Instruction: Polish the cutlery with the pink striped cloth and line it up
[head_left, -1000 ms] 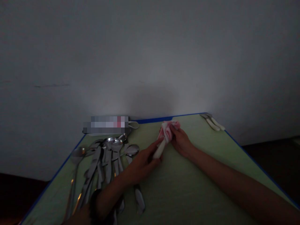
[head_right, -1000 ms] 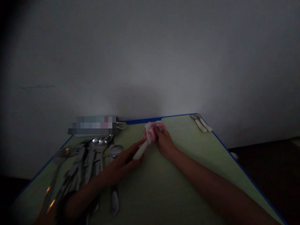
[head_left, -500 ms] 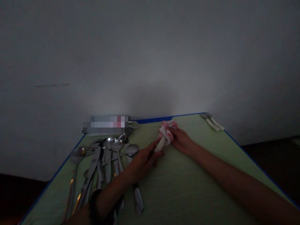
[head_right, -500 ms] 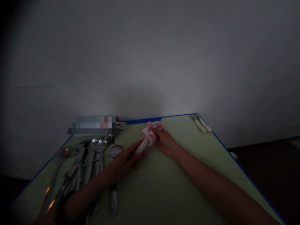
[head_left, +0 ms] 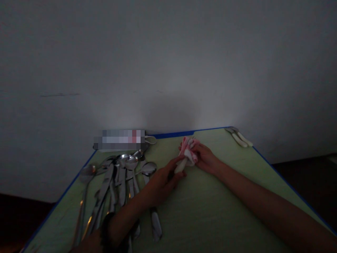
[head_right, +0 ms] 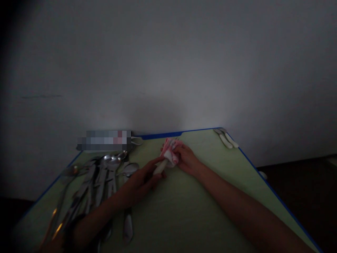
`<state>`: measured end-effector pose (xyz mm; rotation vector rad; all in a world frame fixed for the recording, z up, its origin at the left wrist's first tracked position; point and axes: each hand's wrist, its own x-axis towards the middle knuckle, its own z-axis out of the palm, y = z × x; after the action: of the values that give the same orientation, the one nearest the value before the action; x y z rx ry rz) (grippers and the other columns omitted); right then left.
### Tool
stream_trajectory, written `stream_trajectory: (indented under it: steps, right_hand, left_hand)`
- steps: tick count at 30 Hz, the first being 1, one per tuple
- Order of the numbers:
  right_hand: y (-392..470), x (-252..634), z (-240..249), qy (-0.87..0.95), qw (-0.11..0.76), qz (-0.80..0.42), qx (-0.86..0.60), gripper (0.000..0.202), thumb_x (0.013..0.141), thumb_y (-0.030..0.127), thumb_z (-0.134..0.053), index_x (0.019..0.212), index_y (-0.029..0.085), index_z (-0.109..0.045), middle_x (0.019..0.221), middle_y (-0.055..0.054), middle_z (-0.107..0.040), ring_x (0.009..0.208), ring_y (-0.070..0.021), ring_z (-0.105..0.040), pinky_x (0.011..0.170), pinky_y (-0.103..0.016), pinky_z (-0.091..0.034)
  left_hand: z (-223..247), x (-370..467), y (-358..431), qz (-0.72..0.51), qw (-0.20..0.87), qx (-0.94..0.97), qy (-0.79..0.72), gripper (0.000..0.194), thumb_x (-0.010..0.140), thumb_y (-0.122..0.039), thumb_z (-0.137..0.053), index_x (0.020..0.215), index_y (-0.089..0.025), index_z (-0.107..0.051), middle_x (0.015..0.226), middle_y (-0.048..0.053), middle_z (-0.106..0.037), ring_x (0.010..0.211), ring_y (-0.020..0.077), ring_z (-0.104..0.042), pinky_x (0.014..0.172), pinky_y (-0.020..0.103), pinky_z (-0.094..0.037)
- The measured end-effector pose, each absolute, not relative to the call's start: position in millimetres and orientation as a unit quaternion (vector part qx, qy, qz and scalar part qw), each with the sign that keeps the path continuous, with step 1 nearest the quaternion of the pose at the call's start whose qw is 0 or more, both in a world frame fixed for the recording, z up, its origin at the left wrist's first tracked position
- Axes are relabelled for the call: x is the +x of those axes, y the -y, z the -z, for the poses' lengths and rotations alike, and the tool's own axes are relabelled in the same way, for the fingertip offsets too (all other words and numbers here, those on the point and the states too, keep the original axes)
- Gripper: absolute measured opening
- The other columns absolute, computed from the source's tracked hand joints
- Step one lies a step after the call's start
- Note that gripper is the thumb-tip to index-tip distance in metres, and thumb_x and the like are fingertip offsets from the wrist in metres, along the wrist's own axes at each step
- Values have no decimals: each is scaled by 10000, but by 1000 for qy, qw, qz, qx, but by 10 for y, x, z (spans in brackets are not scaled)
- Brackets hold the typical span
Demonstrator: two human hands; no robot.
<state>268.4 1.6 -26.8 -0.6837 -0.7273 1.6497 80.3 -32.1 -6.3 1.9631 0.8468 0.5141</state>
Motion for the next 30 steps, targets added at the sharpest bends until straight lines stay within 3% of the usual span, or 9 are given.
stream_trajectory:
  steps: [7, 13, 20, 25, 30]
  right_hand:
    - [-32, 2668, 298, 300, 579, -696, -299, 242, 676, 100, -572, 904, 158, -624, 823, -30, -681, 792, -154, -624, 812, -299, -468]
    - [-33, 2669, 334, 294, 581, -694, -305, 193, 694, 159, -647, 886, 149, -625, 828, -33, -678, 755, -136, -615, 788, -276, -468]
    - [-64, 2666, 320, 274, 594, -708, -265, 193, 799, 324, -576, 890, 157, -611, 813, -36, -674, 776, -152, -620, 806, -302, -476]
    - [-43, 2684, 268, 241, 597, -732, -224, 191, 818, 353, -536, 882, 183, -597, 808, -30, -673, 828, -177, -624, 799, -333, -485]
    - [-18, 2689, 260, 282, 578, -728, -235, 175, 802, 288, -569, 914, 161, -612, 837, -38, -676, 793, -158, -624, 789, -300, -485]
  left_hand:
    - [59, 800, 323, -226, 479, 777, -341, 472, 917, -302, -357, 1372, -229, -255, 933, 37, -597, 619, 101, -504, 595, 233, -427]
    - [38, 798, 328, -234, 462, 778, -356, 464, 917, -292, -355, 1366, -219, -265, 712, -33, -496, 604, 111, -467, 583, 235, -395]
    - [47, 798, 322, -231, 451, 786, -354, 487, 917, -284, -349, 1388, -248, -233, 680, -48, -467, 580, 111, -442, 569, 235, -366]
    - [31, 783, 324, -234, 466, 778, -351, 488, 905, -244, -339, 1384, -234, -248, 690, -40, -496, 627, 125, -468, 621, 257, -382]
    - [34, 771, 321, -225, 476, 776, -347, 509, 896, -222, -344, 1392, -253, -234, 680, -46, -493, 615, 124, -469, 606, 253, -375]
